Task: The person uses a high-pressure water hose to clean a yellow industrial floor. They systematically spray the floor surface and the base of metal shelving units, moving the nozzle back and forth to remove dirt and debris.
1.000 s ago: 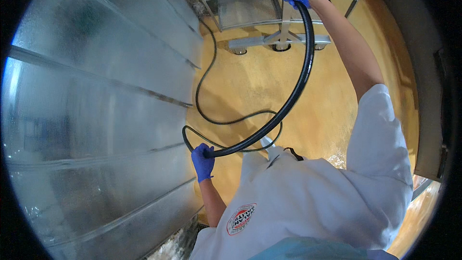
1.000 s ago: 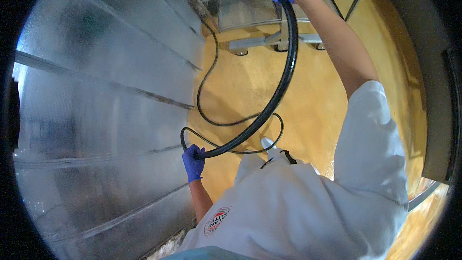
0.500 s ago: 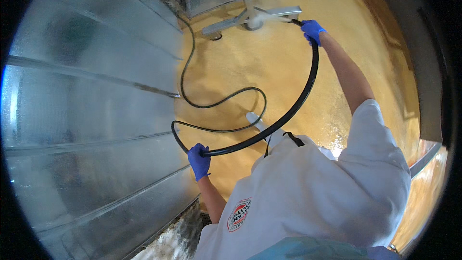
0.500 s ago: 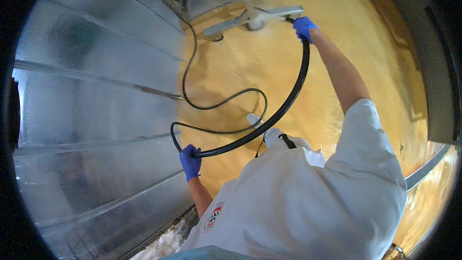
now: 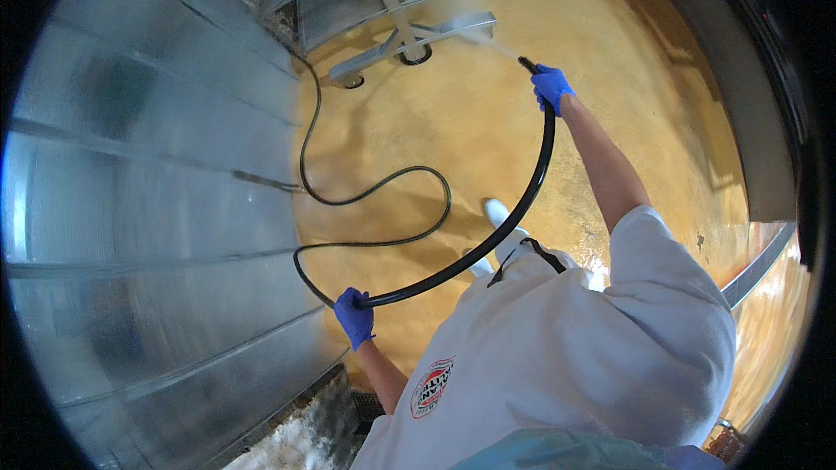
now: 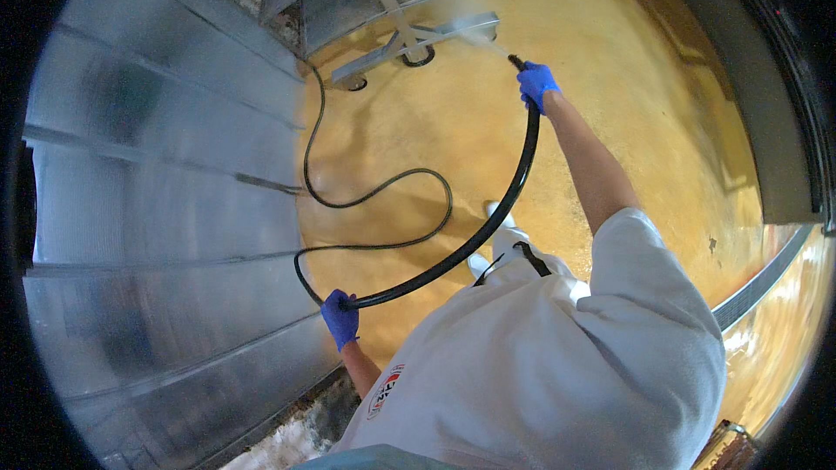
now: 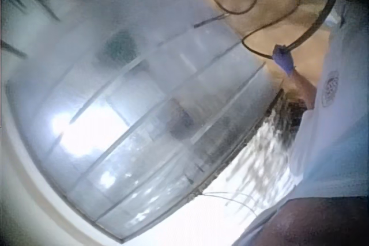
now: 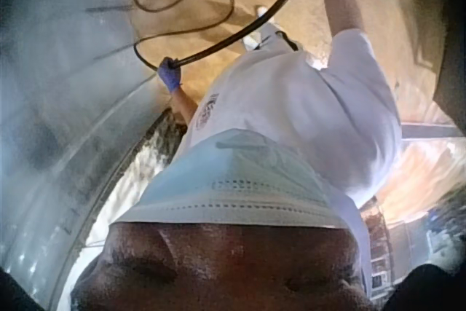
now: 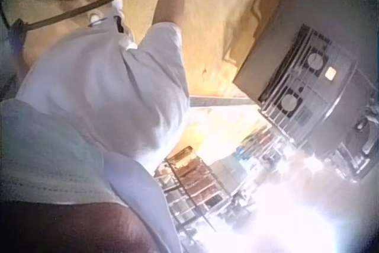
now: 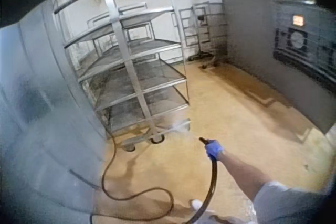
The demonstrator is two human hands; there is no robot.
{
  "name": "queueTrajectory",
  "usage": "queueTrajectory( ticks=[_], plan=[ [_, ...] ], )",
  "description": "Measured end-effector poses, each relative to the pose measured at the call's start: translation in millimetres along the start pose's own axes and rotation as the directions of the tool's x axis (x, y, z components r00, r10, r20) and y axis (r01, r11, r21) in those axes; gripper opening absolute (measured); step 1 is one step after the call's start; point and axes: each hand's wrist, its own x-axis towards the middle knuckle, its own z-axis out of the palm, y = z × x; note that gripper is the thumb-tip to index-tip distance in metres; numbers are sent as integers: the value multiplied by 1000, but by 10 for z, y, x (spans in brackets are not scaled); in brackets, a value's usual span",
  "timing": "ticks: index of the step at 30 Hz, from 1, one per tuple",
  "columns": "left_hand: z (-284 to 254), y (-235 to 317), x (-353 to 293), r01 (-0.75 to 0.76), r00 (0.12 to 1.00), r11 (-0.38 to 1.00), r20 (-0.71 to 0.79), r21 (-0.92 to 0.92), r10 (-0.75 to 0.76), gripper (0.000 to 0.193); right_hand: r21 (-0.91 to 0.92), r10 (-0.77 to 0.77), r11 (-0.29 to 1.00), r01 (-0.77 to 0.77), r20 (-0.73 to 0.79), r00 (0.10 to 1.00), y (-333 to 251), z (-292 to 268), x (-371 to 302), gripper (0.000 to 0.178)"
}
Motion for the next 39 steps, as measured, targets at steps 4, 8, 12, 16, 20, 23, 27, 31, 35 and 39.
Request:
queueTrajectory(
  ticks=[4,8,12,16,20,23,27,31,35,39],
  plan=[
    [125,-70,-185,30,999,1000,-19,5,-30,30,7,45,999,-45,-17,999,267,-287,-32,28],
    [392,285,-69,-22,1000,1000,-7,2,22,30,-3,144,990,-144,53,988,622,-892,122,19],
    [703,981,-153,-86,996,993,5,83,86,28,-49,227,973,-226,16,974,886,-1838,244,8],
    [1229,1809,-94,-162,987,983,22,86,160,26,57,272,962,-266,-140,952,1043,-2973,472,7],
    [1805,2614,63,-202,975,979,91,2,201,25,169,130,979,-110,-113,985,1074,-3777,733,26],
    [2085,2959,119,-218,966,974,125,-65,224,26,143,12,990,-19,47,999,741,-3833,908,48],
    [2151,3894,588,-213,957,975,188,-66,222,27,326,54,945,2,-166,985,219,-4274,1361,34],
    [2472,4258,887,-228,960,973,158,-44,232,24,392,103,920,15,-278,955,58,-4924,1999,56],
    [2897,4703,1298,-239,952,970,189,-33,241,17,395,41,910,130,-396,917,-136,-5300,2594,57],
    [3410,5314,1848,-206,957,979,211,0,201,18,333,31,925,184,-549,835,-461,-5770,3366,57]
  ],
)
